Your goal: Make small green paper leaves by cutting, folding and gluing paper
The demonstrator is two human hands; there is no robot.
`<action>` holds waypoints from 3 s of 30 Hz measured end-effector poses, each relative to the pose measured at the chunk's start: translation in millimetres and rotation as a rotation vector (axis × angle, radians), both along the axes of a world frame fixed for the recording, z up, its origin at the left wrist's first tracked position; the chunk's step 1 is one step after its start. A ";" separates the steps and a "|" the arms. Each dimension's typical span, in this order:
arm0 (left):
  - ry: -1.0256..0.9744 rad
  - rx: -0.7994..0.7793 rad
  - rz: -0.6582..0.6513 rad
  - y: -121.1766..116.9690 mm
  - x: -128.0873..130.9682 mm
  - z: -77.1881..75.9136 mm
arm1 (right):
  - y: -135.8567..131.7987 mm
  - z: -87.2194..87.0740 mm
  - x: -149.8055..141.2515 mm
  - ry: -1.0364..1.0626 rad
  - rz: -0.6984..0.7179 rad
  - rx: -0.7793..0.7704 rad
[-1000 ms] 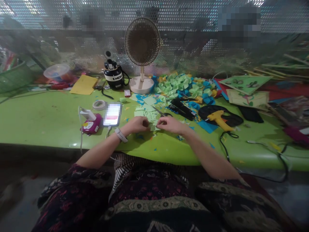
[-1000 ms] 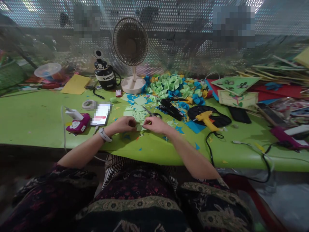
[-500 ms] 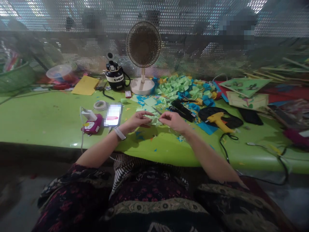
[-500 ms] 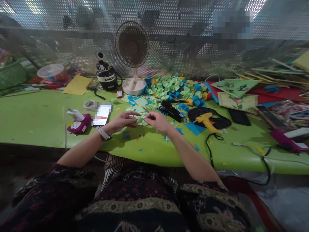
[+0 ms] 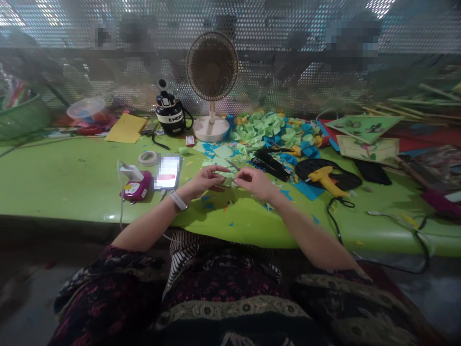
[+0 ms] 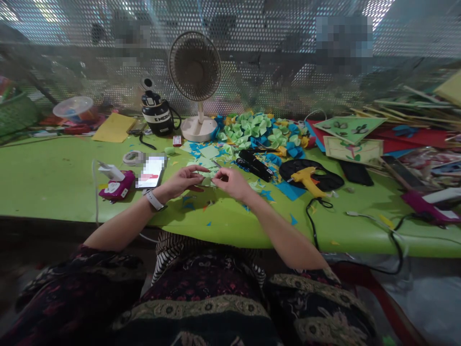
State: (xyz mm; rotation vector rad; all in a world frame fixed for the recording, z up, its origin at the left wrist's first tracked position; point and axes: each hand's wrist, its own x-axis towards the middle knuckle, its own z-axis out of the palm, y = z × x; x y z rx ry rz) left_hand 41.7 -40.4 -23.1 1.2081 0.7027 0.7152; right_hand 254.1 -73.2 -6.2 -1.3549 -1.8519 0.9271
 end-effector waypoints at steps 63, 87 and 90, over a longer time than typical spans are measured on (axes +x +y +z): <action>-0.041 0.037 -0.004 -4.3 2.0 0.8 | 3.5 -4.3 -2.8 0.196 -0.079 -0.059; 0.176 -0.056 0.071 -1.6 2.7 3.9 | 2.7 -2.3 1.9 0.258 0.019 -0.084; 0.159 -0.049 0.062 -1.3 2.4 3.3 | 1.8 -1.1 1.9 0.253 0.018 -0.087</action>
